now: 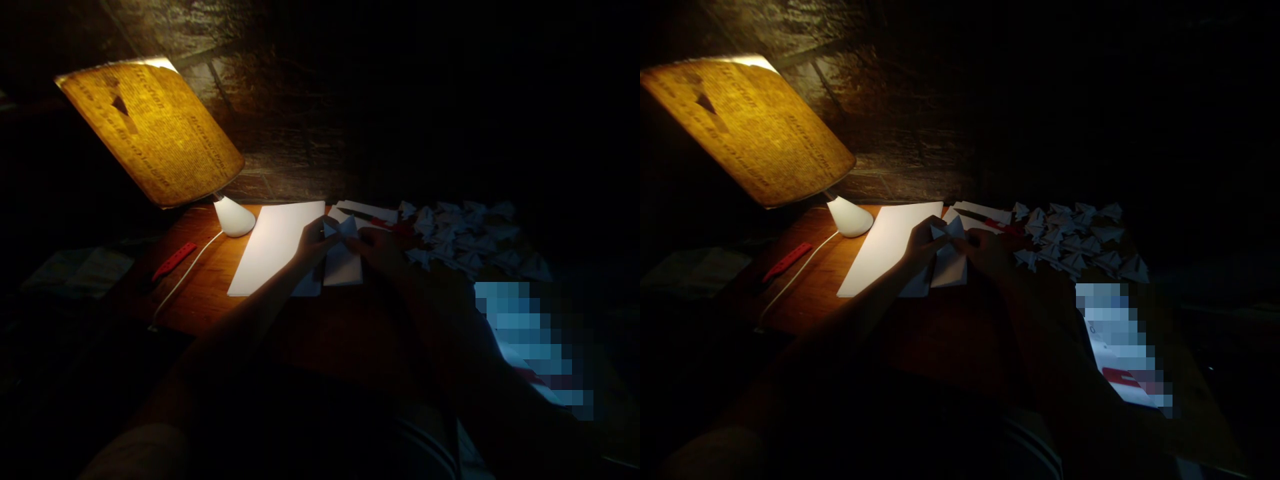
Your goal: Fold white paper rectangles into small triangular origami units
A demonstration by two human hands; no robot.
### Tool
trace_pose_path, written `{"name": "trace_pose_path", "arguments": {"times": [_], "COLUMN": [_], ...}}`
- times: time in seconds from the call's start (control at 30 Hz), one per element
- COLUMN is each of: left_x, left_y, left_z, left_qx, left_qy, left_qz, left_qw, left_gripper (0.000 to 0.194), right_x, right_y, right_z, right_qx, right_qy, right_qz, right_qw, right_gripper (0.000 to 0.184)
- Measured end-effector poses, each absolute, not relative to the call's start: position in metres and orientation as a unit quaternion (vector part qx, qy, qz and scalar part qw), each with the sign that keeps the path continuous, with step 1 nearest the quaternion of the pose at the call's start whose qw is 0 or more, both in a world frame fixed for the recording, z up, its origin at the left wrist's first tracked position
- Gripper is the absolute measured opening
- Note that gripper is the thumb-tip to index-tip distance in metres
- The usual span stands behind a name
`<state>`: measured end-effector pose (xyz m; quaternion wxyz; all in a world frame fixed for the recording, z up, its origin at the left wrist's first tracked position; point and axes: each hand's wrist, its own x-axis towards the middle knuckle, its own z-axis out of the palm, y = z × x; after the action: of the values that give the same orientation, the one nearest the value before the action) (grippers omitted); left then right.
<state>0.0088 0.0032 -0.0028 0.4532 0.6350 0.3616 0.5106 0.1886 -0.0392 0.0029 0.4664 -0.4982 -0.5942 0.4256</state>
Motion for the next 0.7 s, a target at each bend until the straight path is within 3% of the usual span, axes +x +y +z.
{"name": "trace_pose_path", "arguments": {"times": [0.13,0.53,0.7], "left_x": [0.0078,0.0088,0.0101], "left_y": [0.0035,0.0043,0.0023], "left_z": [-0.0003,0.0009,0.0002], "left_qx": [0.678,0.675,0.624], "left_qy": [0.347,0.328,0.367], "left_qz": [0.506,0.499,0.522], "left_qw": [0.405,0.433,0.452], "left_gripper": [0.020,0.019,0.019], "right_x": [0.1879,0.1883,0.1869], "right_y": [-0.0403,-0.0381,-0.0397], "right_z": [0.0042,-0.0031,-0.0005], "right_qx": [-0.499,-0.489,-0.482], "right_qy": [-0.573,-0.607,-0.606], "right_qz": [0.444,0.417,0.418], "right_qw": [0.474,0.467,0.475], "right_gripper": [0.045,0.037,0.043]}}
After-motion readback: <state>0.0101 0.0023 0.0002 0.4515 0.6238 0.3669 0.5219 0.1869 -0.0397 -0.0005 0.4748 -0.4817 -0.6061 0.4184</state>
